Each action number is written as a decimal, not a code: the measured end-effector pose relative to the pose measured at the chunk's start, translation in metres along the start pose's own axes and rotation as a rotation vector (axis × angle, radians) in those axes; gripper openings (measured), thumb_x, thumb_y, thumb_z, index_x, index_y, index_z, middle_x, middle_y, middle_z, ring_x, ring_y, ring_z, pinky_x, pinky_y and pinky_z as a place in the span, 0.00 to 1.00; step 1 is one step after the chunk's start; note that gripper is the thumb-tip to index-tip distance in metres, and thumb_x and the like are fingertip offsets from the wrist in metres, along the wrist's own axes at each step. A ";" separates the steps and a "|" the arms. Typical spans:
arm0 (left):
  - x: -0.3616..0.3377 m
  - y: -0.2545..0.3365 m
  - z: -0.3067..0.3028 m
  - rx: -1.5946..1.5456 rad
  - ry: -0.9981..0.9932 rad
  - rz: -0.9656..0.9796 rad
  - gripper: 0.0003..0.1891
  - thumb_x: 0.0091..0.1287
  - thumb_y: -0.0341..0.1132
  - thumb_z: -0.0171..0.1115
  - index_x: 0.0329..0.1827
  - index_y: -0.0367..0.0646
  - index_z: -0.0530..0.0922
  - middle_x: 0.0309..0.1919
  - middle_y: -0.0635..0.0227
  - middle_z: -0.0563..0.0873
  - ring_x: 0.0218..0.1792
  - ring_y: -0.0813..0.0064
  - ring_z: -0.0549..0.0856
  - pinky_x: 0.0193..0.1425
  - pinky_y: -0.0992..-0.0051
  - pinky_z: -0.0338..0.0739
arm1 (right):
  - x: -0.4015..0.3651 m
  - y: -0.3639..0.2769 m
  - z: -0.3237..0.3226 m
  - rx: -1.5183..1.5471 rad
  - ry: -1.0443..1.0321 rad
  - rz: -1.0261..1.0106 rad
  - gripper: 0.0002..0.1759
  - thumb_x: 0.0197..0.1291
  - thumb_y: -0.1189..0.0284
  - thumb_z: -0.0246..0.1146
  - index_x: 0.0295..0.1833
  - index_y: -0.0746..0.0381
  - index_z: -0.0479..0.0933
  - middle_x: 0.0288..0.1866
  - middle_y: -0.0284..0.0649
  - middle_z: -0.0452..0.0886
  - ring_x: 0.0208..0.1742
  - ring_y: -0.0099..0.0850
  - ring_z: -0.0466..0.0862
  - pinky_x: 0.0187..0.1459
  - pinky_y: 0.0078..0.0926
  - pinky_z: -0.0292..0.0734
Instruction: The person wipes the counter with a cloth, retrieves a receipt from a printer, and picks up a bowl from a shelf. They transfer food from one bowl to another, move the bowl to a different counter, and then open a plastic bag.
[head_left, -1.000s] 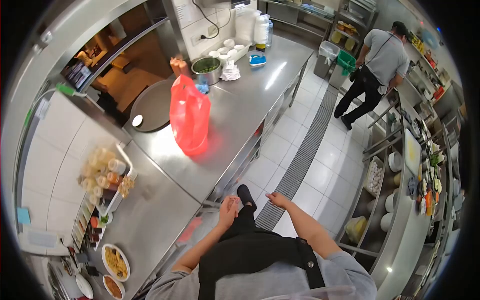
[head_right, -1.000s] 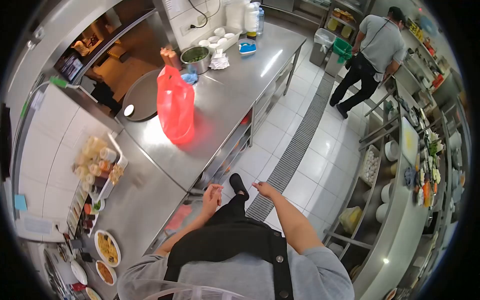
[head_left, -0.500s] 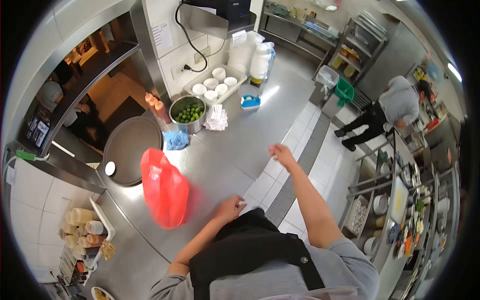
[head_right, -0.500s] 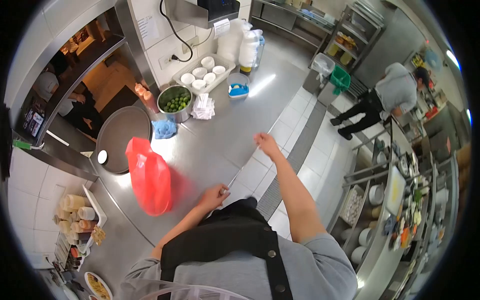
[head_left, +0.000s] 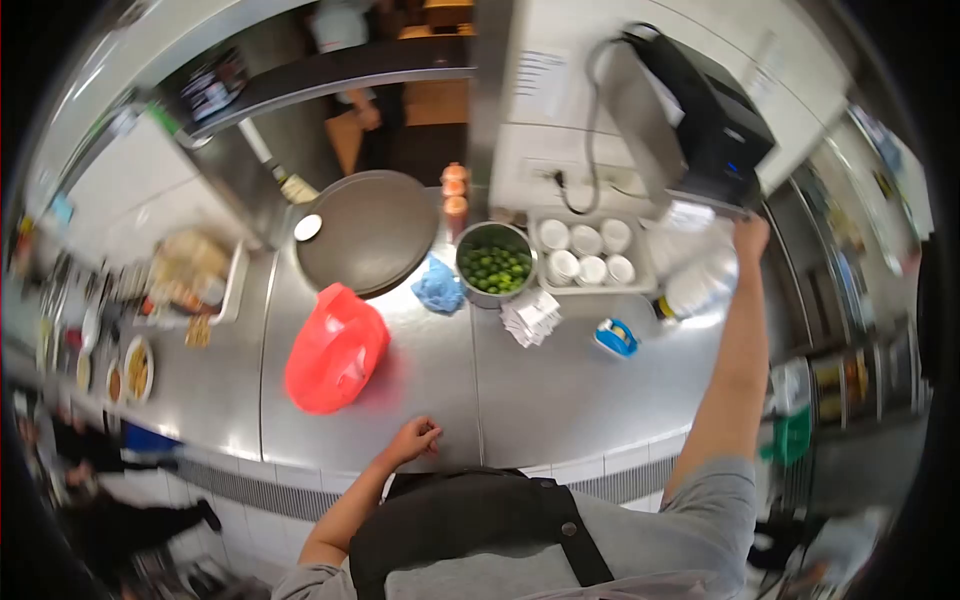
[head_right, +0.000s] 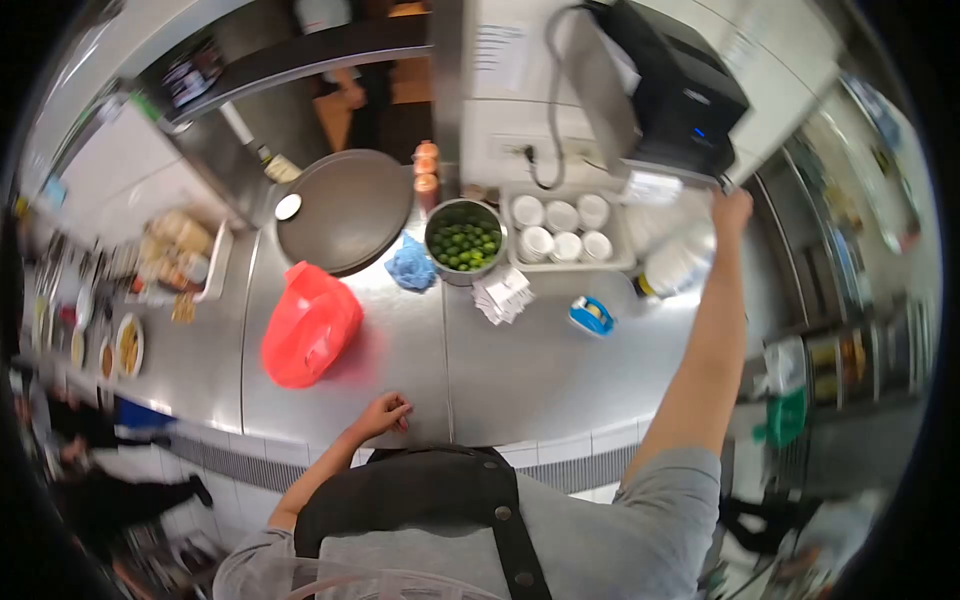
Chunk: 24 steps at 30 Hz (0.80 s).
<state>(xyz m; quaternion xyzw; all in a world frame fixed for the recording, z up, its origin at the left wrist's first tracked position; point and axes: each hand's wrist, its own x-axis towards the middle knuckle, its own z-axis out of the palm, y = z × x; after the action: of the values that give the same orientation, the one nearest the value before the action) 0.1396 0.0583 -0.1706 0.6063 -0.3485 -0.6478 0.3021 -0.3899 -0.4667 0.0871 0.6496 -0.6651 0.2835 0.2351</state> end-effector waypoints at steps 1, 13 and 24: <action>0.003 -0.007 0.001 -0.018 0.028 -0.005 0.09 0.66 0.37 0.53 0.38 0.38 0.71 0.21 0.65 0.80 0.22 0.77 0.81 0.25 0.79 0.76 | 0.006 -0.001 0.010 -0.004 -0.067 0.068 0.17 0.47 0.65 0.63 0.37 0.69 0.79 0.33 0.58 0.78 0.40 0.52 0.77 0.43 0.42 0.71; -0.007 -0.025 0.028 -0.147 0.471 0.096 0.08 0.64 0.34 0.55 0.33 0.37 0.72 0.18 0.63 0.80 0.20 0.76 0.81 0.24 0.78 0.76 | 0.032 -0.007 0.013 0.108 0.072 -0.067 0.18 0.44 0.69 0.65 0.39 0.70 0.74 0.38 0.57 0.77 0.45 0.56 0.75 0.44 0.46 0.72; -0.014 0.004 0.027 0.280 0.396 0.189 0.09 0.64 0.37 0.55 0.39 0.39 0.74 0.26 0.67 0.80 0.28 0.78 0.79 0.32 0.77 0.74 | 0.163 -0.077 -0.233 1.228 0.788 -0.004 0.16 0.50 0.63 0.63 0.28 0.68 0.80 0.28 0.38 0.82 0.31 0.27 0.79 0.32 0.24 0.74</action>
<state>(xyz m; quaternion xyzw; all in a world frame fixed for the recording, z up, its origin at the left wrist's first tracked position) 0.1135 0.0694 -0.1590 0.7220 -0.4239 -0.4309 0.3366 -0.3337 -0.4267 0.3733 0.5153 -0.2510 0.8178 0.0507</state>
